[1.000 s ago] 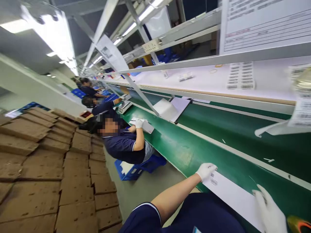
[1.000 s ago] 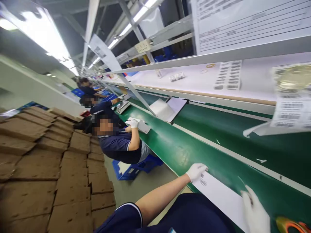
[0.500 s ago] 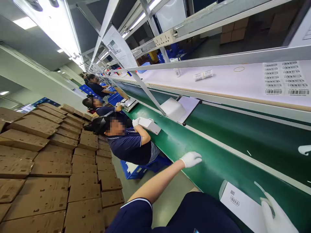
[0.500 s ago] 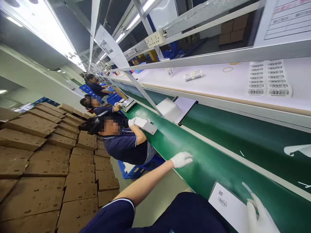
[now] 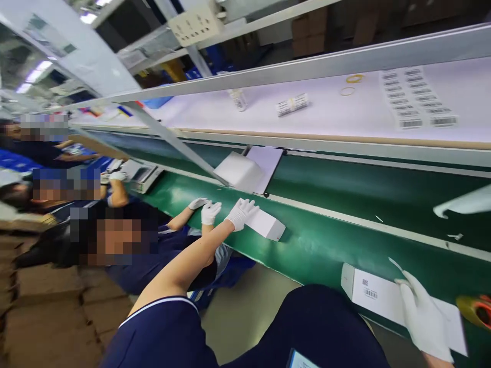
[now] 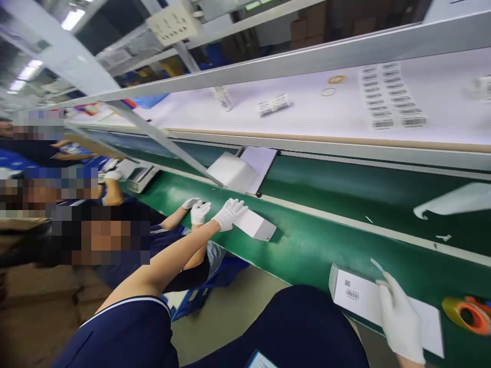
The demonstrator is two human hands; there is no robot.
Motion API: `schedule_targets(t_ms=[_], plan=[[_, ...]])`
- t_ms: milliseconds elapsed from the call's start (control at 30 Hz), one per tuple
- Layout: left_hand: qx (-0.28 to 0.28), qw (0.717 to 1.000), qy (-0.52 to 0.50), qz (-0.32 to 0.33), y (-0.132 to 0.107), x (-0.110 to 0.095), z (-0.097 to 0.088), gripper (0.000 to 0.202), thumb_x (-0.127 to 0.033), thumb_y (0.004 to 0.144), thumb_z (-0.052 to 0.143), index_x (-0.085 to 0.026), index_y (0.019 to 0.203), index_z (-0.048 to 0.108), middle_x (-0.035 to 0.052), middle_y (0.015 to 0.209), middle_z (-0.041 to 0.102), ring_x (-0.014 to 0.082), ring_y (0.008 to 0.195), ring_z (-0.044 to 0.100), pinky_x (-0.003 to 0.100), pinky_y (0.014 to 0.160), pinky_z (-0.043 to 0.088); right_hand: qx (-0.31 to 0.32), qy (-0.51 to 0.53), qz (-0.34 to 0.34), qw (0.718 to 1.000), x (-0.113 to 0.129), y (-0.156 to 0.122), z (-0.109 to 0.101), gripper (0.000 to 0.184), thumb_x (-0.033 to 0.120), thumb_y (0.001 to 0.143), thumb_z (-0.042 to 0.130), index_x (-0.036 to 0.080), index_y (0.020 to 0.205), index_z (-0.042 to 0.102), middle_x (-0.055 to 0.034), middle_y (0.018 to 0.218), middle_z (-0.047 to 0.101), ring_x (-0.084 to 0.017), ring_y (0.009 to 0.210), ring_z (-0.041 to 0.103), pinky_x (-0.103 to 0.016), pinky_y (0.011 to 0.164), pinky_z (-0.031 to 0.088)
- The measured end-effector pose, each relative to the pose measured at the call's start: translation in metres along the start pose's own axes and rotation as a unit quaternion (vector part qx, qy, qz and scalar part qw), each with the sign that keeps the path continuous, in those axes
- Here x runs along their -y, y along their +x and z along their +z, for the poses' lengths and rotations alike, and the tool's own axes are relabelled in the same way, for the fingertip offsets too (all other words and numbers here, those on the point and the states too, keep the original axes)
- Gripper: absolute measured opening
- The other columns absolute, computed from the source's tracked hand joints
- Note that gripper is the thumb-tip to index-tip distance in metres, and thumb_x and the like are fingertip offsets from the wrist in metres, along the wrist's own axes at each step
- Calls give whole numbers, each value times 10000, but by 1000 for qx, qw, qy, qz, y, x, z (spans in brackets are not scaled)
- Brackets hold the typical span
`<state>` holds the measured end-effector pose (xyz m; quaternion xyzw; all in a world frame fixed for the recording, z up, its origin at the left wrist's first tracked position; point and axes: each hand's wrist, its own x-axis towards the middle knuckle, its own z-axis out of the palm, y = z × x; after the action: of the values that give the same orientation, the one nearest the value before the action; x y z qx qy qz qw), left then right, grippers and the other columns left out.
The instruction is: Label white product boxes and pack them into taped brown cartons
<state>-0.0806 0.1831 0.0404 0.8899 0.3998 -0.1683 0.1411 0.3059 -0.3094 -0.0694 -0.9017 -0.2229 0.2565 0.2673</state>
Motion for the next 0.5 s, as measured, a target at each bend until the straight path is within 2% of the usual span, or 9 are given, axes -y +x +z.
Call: schedule_targets(t_ms=[67, 133, 200, 267, 333, 400, 433, 500], plan=[[30, 996, 26, 75, 25, -26, 19, 901, -244, 658, 884, -125, 1482, 541, 208, 1538, 498, 433, 1451, 367, 625, 1237, 158, 0, 45, 4, 999, 0, -11, 2, 621, 638, 945, 409, 277, 1396, 637, -73, 1264, 749, -345, 1125, 690, -487, 995, 516], [32, 993, 36, 104, 49, -65, 39, 958, -252, 620, 902, -124, 1493, 529, 222, 1533, 492, 424, 1446, 374, 585, 1251, 158, 0, 104, 12, 994, 0, -17, 4, 600, 614, 962, 434, 259, 1410, 616, -71, 1272, 745, -316, 1209, 660, -473, 1087, 480], [16, 995, 19, 97, 68, -114, 58, 796, -368, 769, 848, -136, 1467, 543, 202, 1505, 513, 387, 1401, 444, 588, 1216, 275, -1, 172, 24, 985, -2, -12, 4, 611, 601, 963, 469, 229, 1434, 584, -87, 1252, 746, -294, 1234, 650, -474, 1150, 441], [4, 995, 0, 103, 79, -169, 76, 585, -439, 933, 718, -170, 1430, 566, 154, 1485, 536, 341, 1347, 520, 581, 1147, 411, 0, 258, 34, 966, -3, 5, 2, 628, 582, 945, 533, 212, 1452, 557, -100, 1224, 746, -277, 1200, 667, -475, 1166, 436], [2, 992, -11, 128, 84, -225, 91, 493, -445, 994, 651, -186, 1407, 581, 128, 1467, 554, 307, 1300, 572, 559, 1092, 491, -3, 365, 70, 928, -4, 32, -3, 636, 536, 921, 599, 200, 1457, 542, -108, 1190, 743, -254, 1125, 697, -460, 1151, 462], [-1, 989, -20, 146, 85, -276, 104, 477, -430, 991, 665, -195, 1398, 589, 123, 1453, 570, 301, 1284, 588, 543, 1075, 515, -5, 473, 165, 866, -2, 66, -8, 628, 478, 922, 626, 208, 1476, 507, -119, 1208, 725, -220, 1023, 727, -437, 1112, 502], [-2, 988, -24, 154, 85, -300, 109, 475, -423, 988, 671, -198, 1398, 590, 122, 1450, 574, 300, 1283, 590, 542, 1072, 518, -5, 513, 221, 829, -1, 83, -9, 635, 465, 935, 618, 233, 1505, 463, -127, 1267, 701, -207, 989, 737, -438, 1089, 522], [-2, 986, -28, 167, 83, -342, 120, 467, -416, 988, 673, -200, 1395, 592, 120, 1441, 581, 295, 1274, 598, 535, 1062, 528, -3, 549, 293, 782, 0, 115, -10, 669, 498, 966, 573, 257, 1554, 366, -179, 1402, 621, -218, 960, 752, -484, 1004, 573]])
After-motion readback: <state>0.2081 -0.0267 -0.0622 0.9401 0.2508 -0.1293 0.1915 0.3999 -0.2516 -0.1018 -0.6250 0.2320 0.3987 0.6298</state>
